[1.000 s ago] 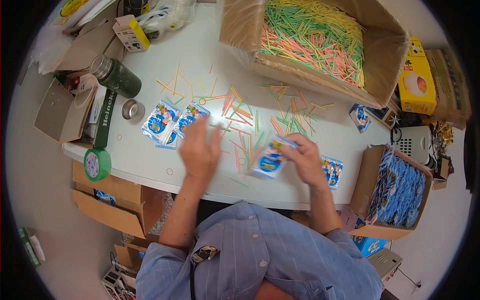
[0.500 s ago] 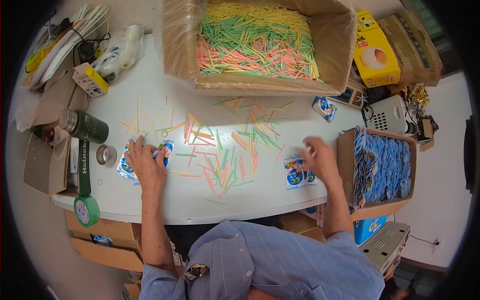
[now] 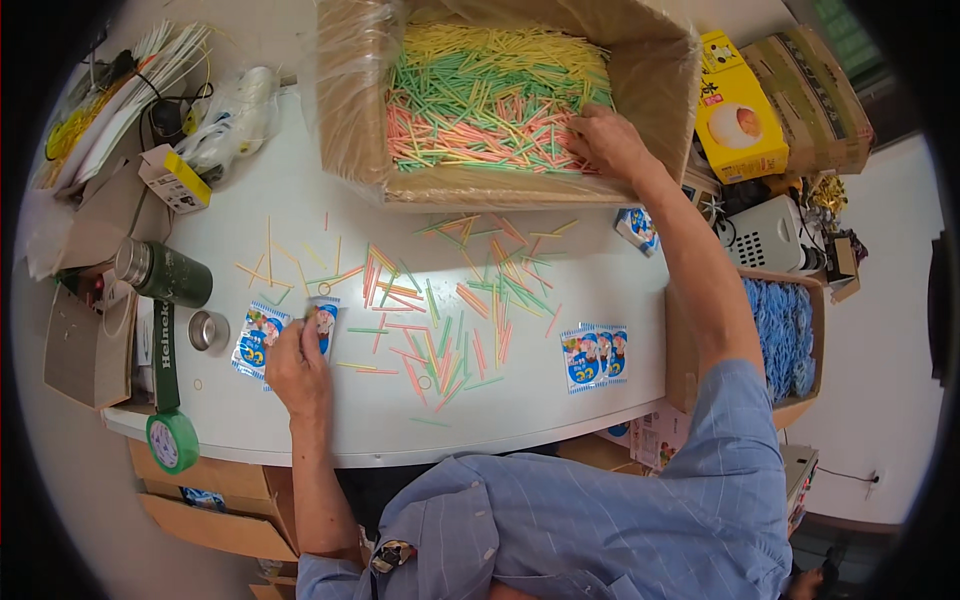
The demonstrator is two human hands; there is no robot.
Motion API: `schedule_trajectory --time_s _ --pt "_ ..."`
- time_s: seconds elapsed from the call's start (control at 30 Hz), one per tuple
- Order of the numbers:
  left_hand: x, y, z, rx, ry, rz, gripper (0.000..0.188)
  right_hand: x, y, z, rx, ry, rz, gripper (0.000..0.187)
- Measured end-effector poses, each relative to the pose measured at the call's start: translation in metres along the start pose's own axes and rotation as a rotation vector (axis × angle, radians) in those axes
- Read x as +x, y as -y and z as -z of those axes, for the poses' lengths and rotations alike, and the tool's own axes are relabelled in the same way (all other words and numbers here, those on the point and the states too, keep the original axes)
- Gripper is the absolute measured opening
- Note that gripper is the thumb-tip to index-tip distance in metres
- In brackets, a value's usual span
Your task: Bundling groups of colored straws into plastic packaging.
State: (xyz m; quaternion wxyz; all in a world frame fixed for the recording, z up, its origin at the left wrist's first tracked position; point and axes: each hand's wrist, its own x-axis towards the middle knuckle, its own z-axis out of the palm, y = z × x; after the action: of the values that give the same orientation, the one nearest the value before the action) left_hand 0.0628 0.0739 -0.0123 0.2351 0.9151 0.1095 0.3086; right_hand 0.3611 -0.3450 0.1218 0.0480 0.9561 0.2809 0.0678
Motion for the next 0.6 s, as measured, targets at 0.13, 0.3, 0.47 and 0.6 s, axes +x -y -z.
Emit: schedule_trajectory --time_s 0.13,0.3,0.47,0.6 --pt "0.0 0.0 0.006 -0.436 -0.022 0.327 0.018 0.009 0.001 -0.018 -0.122 -0.012 0.071 0.023" --pt "-0.001 -0.007 0.016 -0.689 0.021 0.498 0.019 0.014 -0.013 -0.028 -0.166 -0.01 0.16 0.023" --pt "-0.001 -0.021 0.026 -0.733 0.006 0.468 0.018 0.01 -0.029 -0.021 -0.043 -0.132 0.148 0.019" --pt "-0.001 -0.019 0.033 -0.801 0.007 0.476 0.018 0.009 -0.02 0.011 0.136 -0.171 0.005 0.022"
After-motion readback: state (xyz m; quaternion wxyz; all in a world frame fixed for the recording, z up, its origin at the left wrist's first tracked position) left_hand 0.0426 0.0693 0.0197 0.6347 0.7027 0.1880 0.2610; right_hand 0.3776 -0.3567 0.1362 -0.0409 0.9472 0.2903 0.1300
